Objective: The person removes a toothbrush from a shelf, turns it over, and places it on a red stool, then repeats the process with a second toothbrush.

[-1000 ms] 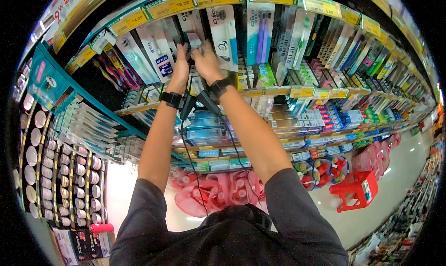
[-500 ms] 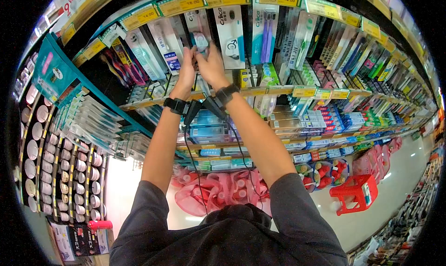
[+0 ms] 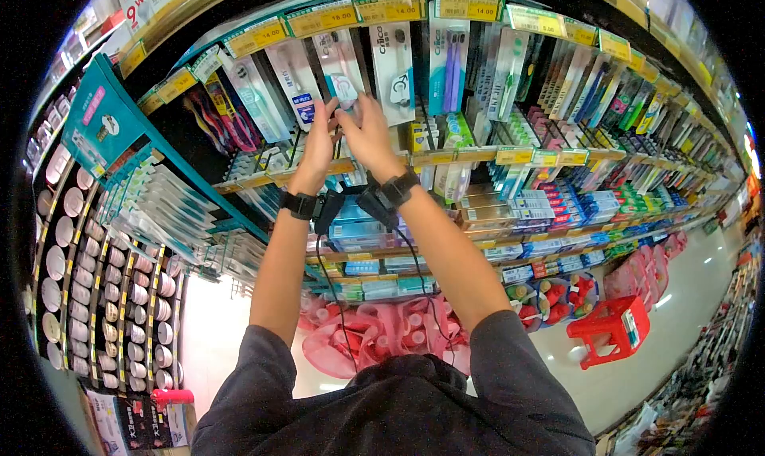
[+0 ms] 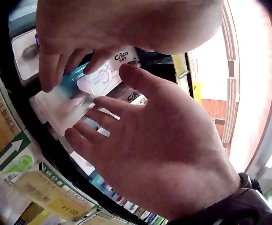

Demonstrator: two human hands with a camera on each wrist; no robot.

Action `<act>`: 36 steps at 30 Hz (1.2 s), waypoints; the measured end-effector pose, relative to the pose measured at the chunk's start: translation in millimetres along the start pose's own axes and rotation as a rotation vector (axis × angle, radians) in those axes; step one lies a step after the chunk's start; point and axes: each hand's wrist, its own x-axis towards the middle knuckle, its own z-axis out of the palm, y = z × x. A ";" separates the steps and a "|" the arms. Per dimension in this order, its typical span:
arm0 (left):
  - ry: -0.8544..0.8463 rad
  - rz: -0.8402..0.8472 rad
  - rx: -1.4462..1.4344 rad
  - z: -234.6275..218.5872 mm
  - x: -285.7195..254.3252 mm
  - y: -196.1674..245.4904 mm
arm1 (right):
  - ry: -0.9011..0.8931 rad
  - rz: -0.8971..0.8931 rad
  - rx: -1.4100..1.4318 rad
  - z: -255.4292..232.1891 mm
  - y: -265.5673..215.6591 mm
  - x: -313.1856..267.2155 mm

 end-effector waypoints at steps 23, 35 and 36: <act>-0.064 0.093 -0.005 -22.4 -78.4 21.0 | -0.010 -0.081 -0.056 -12.8 -56.9 -75.3; -0.137 0.161 0.073 -18.1 -169.5 -26.8 | -0.166 0.161 -0.030 -50.0 -63.9 -176.4; -0.136 0.145 0.005 -13.7 -184.0 -27.0 | -0.167 0.090 -0.111 -57.0 -59.4 -190.6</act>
